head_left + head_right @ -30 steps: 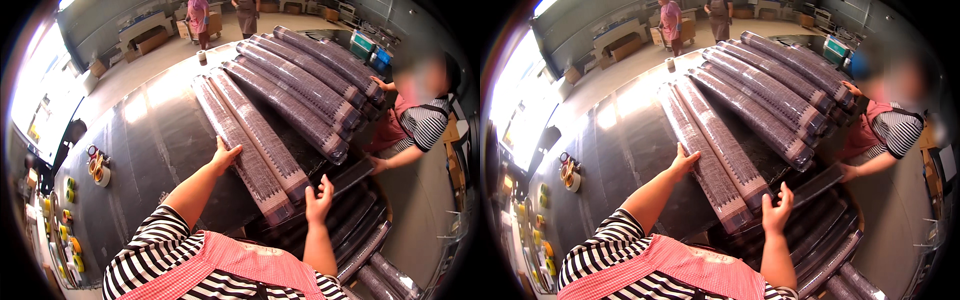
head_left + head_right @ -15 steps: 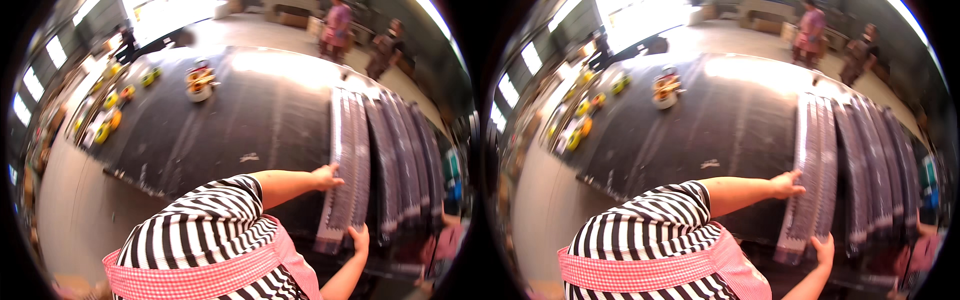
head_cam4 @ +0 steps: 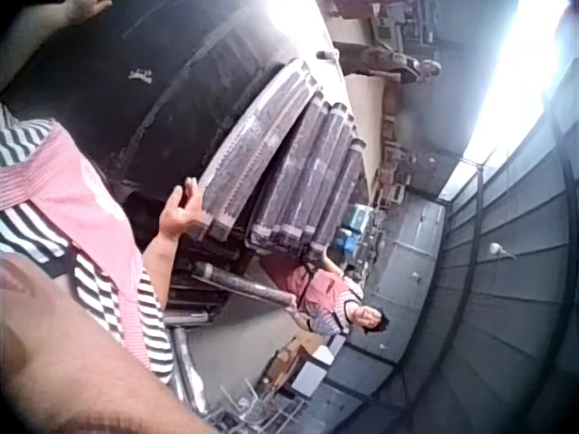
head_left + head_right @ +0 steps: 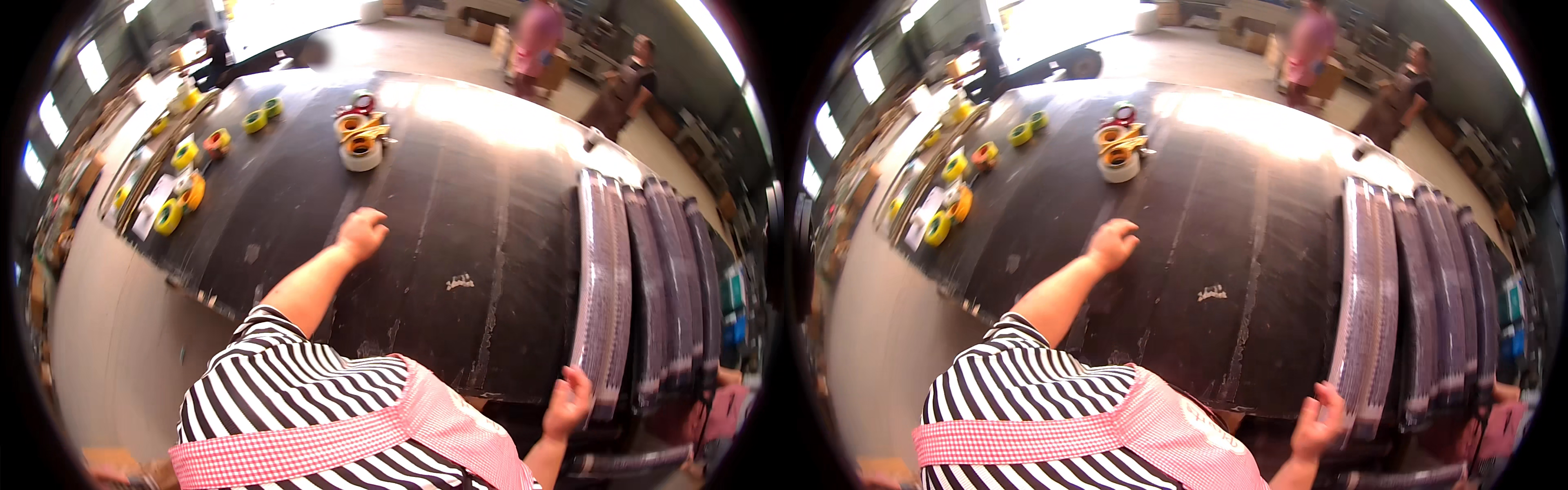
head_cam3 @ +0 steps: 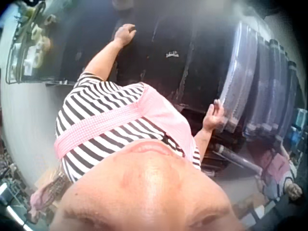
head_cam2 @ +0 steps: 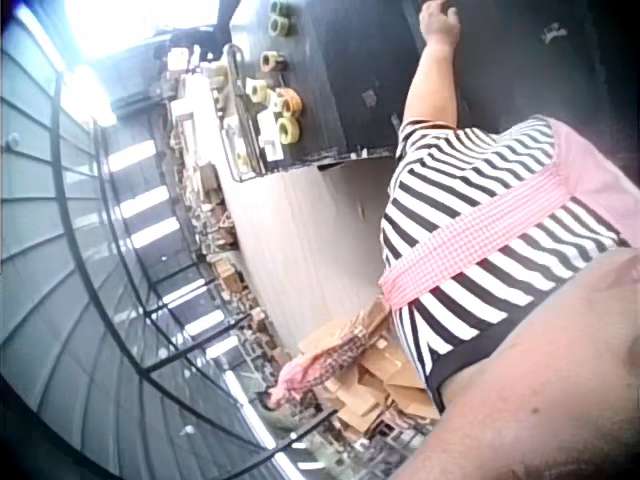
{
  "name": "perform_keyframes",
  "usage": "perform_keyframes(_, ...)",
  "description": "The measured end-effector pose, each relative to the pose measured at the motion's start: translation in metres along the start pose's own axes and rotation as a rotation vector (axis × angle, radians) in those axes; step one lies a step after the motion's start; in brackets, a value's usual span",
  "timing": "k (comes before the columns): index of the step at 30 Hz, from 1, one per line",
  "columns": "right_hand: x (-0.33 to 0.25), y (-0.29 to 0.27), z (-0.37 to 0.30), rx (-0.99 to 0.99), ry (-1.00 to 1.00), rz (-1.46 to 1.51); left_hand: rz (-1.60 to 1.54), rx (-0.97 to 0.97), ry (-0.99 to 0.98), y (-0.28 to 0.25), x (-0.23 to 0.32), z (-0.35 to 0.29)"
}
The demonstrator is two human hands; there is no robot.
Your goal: The person packs long, wrapped cylindrical items into a cardboard box. They arrange the items on a table, place them into the box, and then use a tape dispenser to seal the packages.
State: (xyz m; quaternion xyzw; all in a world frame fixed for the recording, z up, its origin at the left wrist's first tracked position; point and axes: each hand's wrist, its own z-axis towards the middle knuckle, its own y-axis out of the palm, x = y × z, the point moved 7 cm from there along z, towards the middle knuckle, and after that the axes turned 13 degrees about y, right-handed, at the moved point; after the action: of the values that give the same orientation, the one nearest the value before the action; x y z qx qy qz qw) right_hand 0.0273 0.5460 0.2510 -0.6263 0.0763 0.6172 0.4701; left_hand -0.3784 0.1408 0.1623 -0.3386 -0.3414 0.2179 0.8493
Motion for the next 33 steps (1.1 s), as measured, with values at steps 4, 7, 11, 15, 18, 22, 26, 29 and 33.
perform_keyframes(4,-0.047,0.107,-0.051,-0.185,-0.058,-0.129,0.326,-0.162,-0.082,-0.034,-0.043,0.082)
perform_keyframes(7,-0.038,0.162,-0.086,-0.338,-0.095,-0.222,0.441,-0.121,0.046,-0.042,-0.227,0.093)
perform_keyframes(11,0.011,0.159,-0.145,-0.460,0.349,-0.613,0.467,-0.460,-0.016,0.050,-0.216,0.123)
perform_keyframes(15,0.030,0.178,-0.168,-0.491,0.381,-0.718,0.510,-0.486,-0.080,0.042,-0.175,0.116)
perform_keyframes(18,0.040,0.194,-0.162,-0.446,0.417,-0.794,0.524,-0.426,-0.065,0.038,-0.186,0.119)
perform_keyframes(22,0.038,0.196,-0.160,-0.542,0.456,-0.823,0.503,-0.350,-0.129,0.035,-0.186,0.116)
perform_keyframes(26,0.054,0.203,-0.163,-0.545,0.436,-0.874,0.486,-0.322,-0.144,0.033,-0.166,0.111)
perform_keyframes(29,0.041,0.203,-0.154,-0.617,0.471,-0.876,0.515,-0.323,-0.166,0.023,-0.165,0.105)
perform_keyframes(33,0.031,0.205,-0.150,-0.631,0.434,-0.907,0.579,-0.348,-0.155,0.024,-0.159,0.091)
